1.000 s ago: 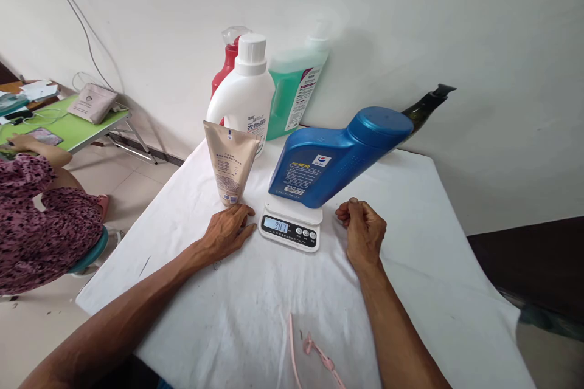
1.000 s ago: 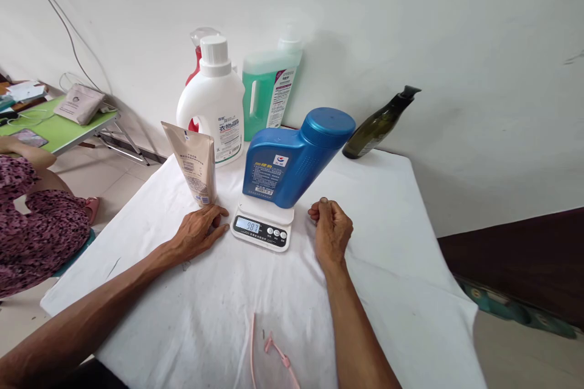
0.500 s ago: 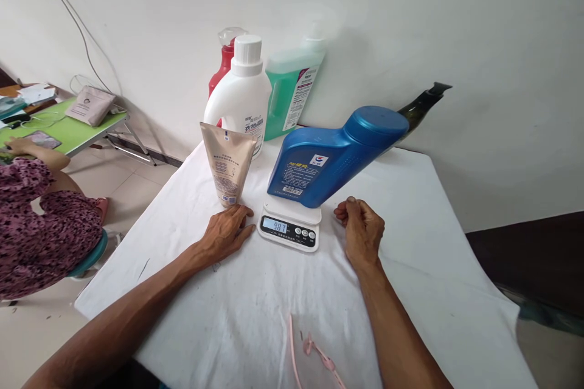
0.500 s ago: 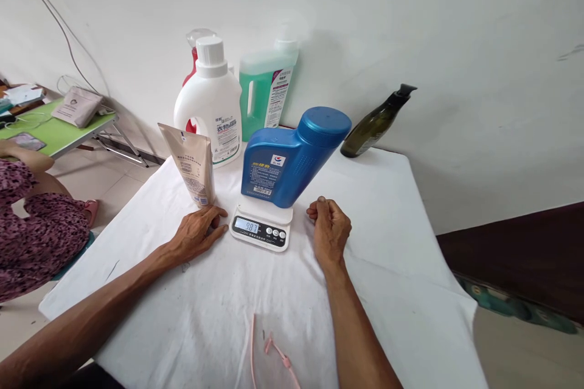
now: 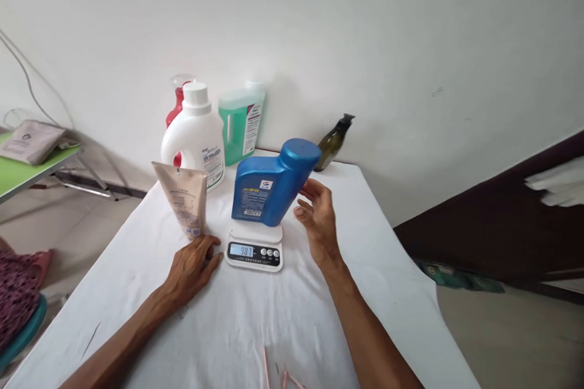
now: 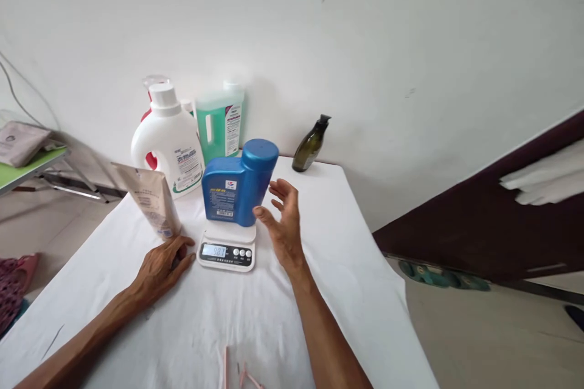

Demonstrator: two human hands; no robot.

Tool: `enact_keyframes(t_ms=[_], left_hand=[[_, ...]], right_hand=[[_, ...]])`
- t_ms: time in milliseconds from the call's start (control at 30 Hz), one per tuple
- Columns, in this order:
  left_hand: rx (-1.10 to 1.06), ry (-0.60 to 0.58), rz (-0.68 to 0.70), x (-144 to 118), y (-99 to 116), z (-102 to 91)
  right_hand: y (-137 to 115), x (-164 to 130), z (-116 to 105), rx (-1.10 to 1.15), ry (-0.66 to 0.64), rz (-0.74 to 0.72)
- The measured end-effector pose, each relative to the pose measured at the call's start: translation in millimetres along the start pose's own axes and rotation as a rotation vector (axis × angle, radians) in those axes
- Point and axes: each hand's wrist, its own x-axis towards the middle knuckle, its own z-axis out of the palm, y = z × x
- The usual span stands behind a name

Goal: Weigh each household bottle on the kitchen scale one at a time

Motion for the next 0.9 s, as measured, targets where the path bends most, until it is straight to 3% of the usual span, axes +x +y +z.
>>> enact_keyframes(t_ms=[167, 333, 533, 667, 767, 900], left_hand=[[-0.020, 0.015, -0.014, 1, 1, 0.8], [-0.033, 0.038, -0.043, 0, -2, 5.1], [-0.045, 0.020, -0.085, 1, -3, 5.0], [-0.045, 0.033, -0.078, 1, -4, 6.1], [-0.037, 0.034, -0.060, 0, -5, 7.2], [-0.035, 0.034, -0.058, 1, -5, 7.4]], right_hand=[[-32, 19, 26, 0.064, -0.189, 0.071], [-32, 27, 34, 0.039, -0.163, 0.123], [-34, 28, 24, 0.089, -0.108, 0.107], [-38, 36, -11, 0.083, 0.084, 0.081], [-31, 53, -53, -0.012, 0.242, 0.007], [-2, 85, -114, -0.224, 0.492, -0.023]])
